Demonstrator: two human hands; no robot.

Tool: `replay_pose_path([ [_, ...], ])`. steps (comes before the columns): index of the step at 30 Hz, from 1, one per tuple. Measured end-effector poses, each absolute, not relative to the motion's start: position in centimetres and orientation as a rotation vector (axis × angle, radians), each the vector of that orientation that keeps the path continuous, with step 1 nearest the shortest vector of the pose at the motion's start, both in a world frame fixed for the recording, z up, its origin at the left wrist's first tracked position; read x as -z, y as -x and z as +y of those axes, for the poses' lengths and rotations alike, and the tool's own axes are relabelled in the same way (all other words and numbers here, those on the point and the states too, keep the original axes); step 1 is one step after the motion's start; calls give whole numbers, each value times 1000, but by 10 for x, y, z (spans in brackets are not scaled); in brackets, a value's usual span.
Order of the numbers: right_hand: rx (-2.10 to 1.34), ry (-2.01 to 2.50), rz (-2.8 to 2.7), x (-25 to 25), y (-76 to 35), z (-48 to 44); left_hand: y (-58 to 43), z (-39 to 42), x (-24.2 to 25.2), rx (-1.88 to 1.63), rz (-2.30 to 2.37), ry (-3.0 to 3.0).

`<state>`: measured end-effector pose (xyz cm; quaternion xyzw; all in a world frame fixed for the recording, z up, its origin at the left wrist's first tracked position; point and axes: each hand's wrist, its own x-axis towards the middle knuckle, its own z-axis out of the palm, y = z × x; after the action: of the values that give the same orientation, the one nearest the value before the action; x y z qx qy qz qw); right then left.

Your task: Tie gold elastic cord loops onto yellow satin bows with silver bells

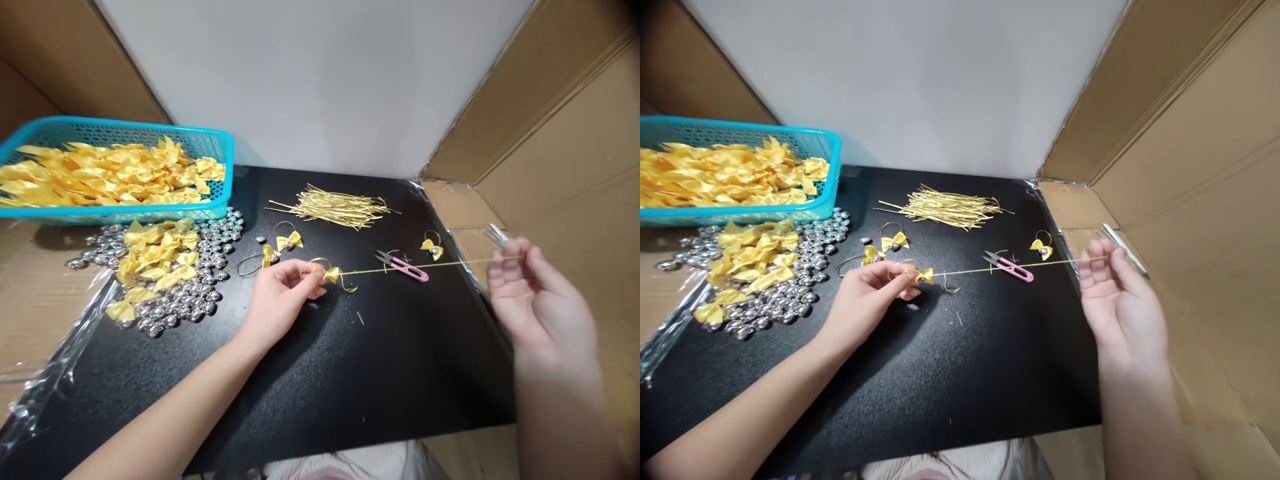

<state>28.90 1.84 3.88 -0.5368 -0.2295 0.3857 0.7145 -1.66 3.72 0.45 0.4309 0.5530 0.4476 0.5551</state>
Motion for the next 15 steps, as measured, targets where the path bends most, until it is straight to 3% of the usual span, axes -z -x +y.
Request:
replay_pose_path([
  [15,-1336,1141,-1372,-56,-226,35,11,25,1,-852,1133,-853],
])
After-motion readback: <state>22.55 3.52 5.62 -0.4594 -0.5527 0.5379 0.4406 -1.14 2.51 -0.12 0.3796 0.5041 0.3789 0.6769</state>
